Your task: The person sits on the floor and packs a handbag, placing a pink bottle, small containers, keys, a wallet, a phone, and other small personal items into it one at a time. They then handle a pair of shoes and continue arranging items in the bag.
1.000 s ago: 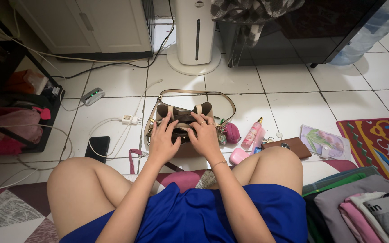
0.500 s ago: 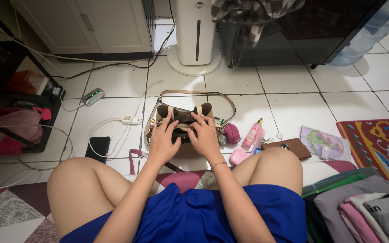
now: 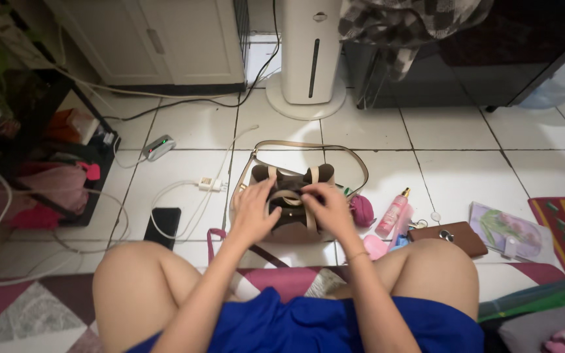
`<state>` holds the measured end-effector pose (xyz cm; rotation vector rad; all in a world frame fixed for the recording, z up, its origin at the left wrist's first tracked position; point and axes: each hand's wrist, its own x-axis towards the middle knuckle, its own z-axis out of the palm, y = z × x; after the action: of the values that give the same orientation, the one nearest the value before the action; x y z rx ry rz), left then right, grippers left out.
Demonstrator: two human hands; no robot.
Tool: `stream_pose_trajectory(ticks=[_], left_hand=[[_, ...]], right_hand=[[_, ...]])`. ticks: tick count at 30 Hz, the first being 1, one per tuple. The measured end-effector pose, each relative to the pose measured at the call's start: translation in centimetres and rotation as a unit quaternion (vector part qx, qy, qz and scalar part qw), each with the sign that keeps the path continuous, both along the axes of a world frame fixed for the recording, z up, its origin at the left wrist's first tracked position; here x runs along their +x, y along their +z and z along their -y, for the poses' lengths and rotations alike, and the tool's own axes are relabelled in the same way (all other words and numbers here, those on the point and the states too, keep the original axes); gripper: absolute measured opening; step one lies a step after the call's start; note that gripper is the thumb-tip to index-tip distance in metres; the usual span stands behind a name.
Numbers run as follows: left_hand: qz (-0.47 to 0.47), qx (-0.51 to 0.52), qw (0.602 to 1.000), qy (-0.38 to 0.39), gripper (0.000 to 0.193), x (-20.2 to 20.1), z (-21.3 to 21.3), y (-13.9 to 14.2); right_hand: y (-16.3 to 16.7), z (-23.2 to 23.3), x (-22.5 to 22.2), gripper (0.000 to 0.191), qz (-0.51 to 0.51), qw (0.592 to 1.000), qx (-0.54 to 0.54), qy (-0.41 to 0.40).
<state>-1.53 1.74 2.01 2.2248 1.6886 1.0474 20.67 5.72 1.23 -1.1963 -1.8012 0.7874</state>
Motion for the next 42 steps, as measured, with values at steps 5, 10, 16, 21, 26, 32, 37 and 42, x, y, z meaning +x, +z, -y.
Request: stream_pose_trajectory(ticks=[5, 10, 16, 21, 26, 32, 37, 42], left_hand=[[-0.001, -0.063, 0.998, 0.016, 0.079, -0.1, -0.7, -0.1], [0.027, -0.018, 0.999, -0.008, 0.061, 0.2, -0.8, 2.7], [0.248, -0.321, 0.884, -0.232, 0.047, 2.0, 4.4, 7.3], [0.200, -0.468, 0.744, -0.432, 0.033, -0.1, 5.3, 7.2], [0.214, -0.369, 0.865, -0.266, 0.018, 2.0, 3.8, 5.0], [-0.036, -0.136, 0.983, -0.122, 0.058, 1.2, 4.1, 4.0], [-0.115, -0.288, 0.927, -0.209, 0.074, 1.2, 5.1, -0.5], [-0.132, -0.313, 0.912, -0.229, 0.072, 1.5, 5.3, -2.2]], right_hand=[[-1.4, -3.5, 5.4, 0.018, -0.035, 0.983, 0.061, -0.169], [-1.7, -3.9, 8.5, 0.018, -0.082, 0.966, -0.091, -0.226], [0.6, -2.0, 3.6, 0.021, 0.115, 0.991, -0.041, 0.046], [2.7, 0.1, 0.6, 0.042, 0.262, 0.951, 0.160, 0.023], [4.9, 1.2, -0.4, 0.093, 0.422, 0.903, -0.067, 0.048], [6.7, 1.7, 0.1, 0.110, 0.195, 0.969, -0.136, 0.074], [5.7, 0.0, 2.2, 0.074, -0.029, 0.935, -0.349, 0.062], [2.6, -2.0, 1.8, 0.040, -0.198, 0.973, -0.098, 0.064]])
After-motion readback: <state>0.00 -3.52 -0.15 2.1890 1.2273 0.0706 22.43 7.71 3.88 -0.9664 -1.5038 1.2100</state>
